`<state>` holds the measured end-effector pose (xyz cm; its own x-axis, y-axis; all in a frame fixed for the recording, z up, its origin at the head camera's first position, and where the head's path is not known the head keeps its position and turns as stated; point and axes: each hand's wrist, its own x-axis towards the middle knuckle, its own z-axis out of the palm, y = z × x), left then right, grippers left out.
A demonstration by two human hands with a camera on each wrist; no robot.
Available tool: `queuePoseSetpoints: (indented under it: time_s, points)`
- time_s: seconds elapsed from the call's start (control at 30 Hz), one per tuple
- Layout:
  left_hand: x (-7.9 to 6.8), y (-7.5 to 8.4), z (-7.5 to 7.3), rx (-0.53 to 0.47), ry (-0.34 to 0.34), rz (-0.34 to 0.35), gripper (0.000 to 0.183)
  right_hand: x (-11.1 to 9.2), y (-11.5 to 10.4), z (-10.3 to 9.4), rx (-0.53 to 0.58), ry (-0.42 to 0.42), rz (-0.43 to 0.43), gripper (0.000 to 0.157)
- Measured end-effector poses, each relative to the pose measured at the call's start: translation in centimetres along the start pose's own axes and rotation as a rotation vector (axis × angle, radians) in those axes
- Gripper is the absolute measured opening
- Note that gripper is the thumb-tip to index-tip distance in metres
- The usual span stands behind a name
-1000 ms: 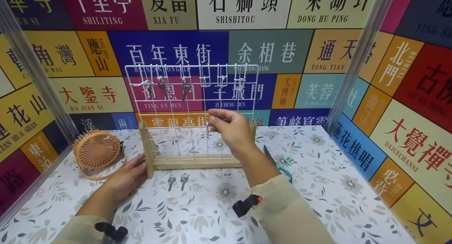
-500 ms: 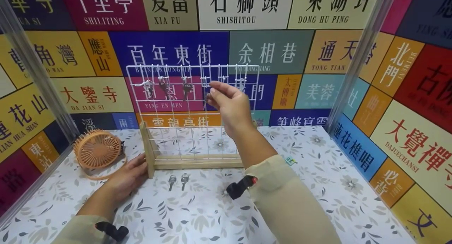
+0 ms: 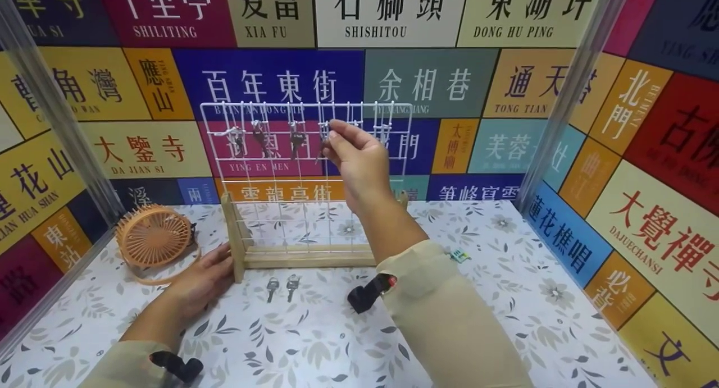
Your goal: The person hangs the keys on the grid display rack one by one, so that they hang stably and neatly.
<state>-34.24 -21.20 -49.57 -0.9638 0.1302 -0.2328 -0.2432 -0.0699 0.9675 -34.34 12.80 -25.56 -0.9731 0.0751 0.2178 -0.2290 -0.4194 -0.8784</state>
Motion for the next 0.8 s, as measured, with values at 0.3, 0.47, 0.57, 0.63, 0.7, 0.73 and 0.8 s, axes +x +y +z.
queuePoseSetpoints:
  time_s: [0.3, 0.47, 0.57, 0.63, 0.7, 0.73, 0.8]
  points:
    - [0.0, -0.3, 0.1, -0.012, -0.013, 0.050, 0.057, 0.6, 0.4, 0.5, 0.049, 0.000, -0.001, 0.026]
    - [0.0, -0.2, 0.1, -0.011, 0.008, 0.036, 0.057, 0.7, 0.8, 0.5, 0.041, 0.009, -0.005, 0.025]
    - [-0.1, -0.1, 0.2, -0.018, 0.009, 0.030, 0.057, 0.7, 1.2, 0.2, 0.026, 0.016, -0.009, 0.027]
    - [-0.1, 0.0, 0.2, -0.022, 0.001, 0.030, 0.057, 0.7, 1.5, -0.3, 0.016, 0.020, -0.008, 0.028]
    - [-0.1, 0.0, 0.2, -0.028, -0.002, 0.027, 0.057, 0.6, 2.0, -0.8, 0.004, 0.023, -0.006, 0.028]
    - [-0.1, 0.0, 0.2, -0.030, -0.004, 0.028, 0.057, 0.5, 2.3, -1.0, -0.002, 0.025, -0.002, 0.027]
    - [-0.1, 0.1, 0.2, -0.028, -0.009, 0.031, 0.057, 0.4, 2.9, -1.6, -0.020, 0.027, 0.006, 0.027]
